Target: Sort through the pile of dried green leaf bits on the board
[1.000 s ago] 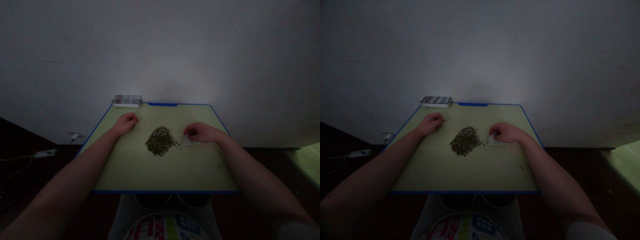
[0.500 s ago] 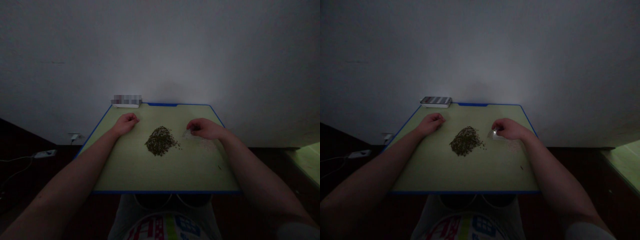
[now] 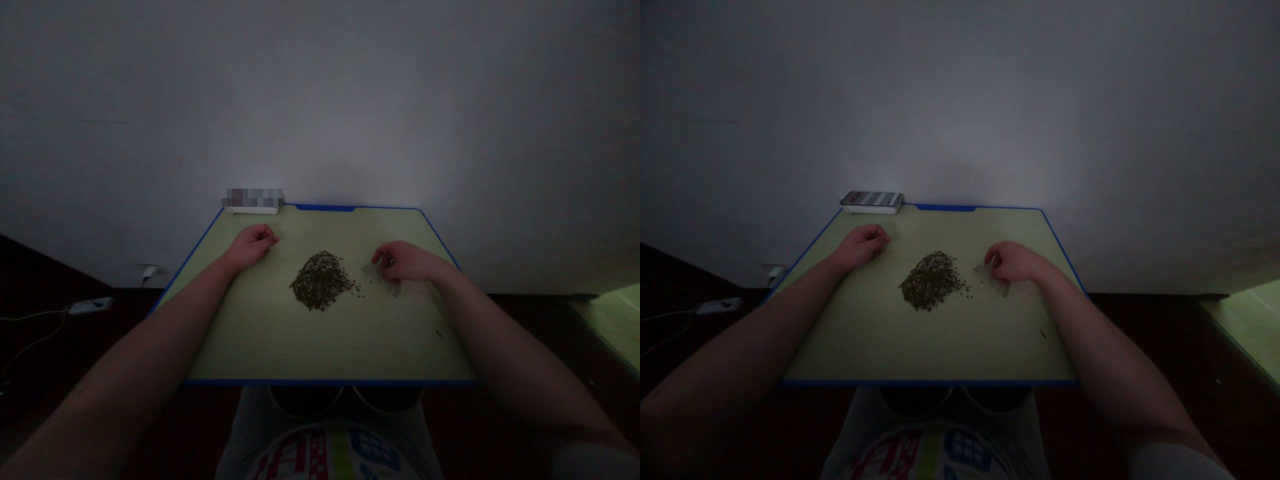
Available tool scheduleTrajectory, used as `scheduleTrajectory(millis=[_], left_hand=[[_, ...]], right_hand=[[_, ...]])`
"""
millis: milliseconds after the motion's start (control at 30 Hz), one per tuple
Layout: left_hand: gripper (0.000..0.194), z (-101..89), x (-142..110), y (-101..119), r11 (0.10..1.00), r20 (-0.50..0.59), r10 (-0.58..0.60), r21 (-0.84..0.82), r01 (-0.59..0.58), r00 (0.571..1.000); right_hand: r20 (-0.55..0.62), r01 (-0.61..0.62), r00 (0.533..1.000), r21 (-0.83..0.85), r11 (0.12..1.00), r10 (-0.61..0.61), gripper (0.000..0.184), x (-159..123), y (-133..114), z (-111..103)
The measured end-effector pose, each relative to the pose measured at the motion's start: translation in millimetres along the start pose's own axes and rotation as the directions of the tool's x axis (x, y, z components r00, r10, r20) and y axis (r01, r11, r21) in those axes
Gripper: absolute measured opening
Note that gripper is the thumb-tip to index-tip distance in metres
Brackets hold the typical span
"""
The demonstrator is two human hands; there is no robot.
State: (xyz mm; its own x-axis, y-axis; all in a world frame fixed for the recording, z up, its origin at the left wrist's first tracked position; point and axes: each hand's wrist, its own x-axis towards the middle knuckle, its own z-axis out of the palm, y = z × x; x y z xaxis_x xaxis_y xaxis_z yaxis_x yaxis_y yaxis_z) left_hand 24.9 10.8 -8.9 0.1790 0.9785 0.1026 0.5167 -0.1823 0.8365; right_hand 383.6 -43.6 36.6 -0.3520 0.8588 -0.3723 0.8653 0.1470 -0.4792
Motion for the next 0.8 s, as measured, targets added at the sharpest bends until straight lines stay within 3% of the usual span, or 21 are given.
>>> scheduleTrajectory(millis=[100, 433, 800], left_hand=[[0.023, 0.2, -1, 2, 1.000, -0.005, 0.004, 0.004, -0.004, 1.000], [0.022, 0.3, 0, -2, 1.000, -0.011, 0.000, 0.001, 0.000, 1.000], [0.020, 0.5, -1, 3, 0.999, -0.002, -0.024, -0.028, 0.024, 1.000]], right_hand=[[0.088, 0.034, 0.996, -0.004, 0.999, -0.034, 0.037, -2, 0, 0], [0.208, 0.082, 0.976, -0.053, 0.995, -0.069, 0.035, -8, -6, 2], [0.193, 0.107, 0.977, -0.062, 0.992, -0.094, 0.032, -11, -11, 4]])
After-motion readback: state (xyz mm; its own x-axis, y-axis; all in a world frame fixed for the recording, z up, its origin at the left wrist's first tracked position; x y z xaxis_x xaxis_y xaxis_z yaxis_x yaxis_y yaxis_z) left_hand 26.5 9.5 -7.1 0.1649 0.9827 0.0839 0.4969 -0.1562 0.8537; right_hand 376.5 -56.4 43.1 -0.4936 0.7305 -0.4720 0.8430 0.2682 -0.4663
